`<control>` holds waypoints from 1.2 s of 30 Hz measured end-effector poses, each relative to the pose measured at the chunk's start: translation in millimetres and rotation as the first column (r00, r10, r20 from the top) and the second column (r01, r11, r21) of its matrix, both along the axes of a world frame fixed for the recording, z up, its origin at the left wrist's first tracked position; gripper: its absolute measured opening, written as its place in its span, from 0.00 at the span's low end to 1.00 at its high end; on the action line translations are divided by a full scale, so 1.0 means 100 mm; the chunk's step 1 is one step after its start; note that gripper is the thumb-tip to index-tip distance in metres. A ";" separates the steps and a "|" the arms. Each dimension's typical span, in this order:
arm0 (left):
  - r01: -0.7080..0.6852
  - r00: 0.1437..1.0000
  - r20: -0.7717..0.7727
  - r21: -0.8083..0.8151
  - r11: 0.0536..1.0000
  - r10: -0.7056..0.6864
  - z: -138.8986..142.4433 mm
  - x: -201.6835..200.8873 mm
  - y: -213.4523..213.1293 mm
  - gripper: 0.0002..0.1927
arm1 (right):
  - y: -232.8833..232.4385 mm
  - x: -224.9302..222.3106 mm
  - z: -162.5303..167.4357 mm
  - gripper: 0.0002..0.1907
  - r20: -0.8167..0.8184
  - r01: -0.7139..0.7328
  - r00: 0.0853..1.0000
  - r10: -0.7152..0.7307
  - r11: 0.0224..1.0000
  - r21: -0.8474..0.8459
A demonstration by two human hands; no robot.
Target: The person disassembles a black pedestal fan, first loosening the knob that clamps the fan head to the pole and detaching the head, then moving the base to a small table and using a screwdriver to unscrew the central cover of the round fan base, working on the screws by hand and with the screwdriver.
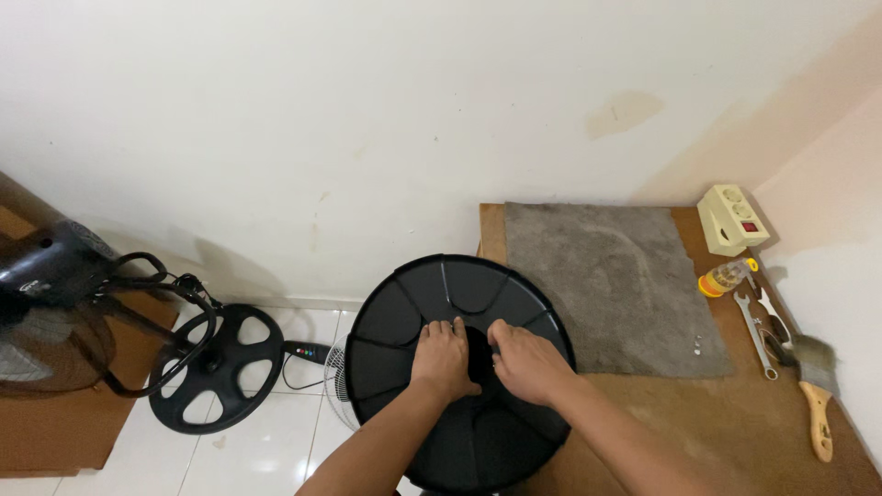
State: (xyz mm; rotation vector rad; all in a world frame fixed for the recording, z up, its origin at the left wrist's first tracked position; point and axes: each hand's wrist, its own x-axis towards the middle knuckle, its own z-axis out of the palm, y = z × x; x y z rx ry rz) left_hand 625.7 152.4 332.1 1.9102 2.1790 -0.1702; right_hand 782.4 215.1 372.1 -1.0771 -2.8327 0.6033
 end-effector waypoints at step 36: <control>0.025 1.000 -0.019 -0.005 1.000 -0.025 0.02 0.01 0.01 0.68 | 0.02 -0.04 0.19 0.10 0.241 -0.030 0.970 0.041 0.998 -0.051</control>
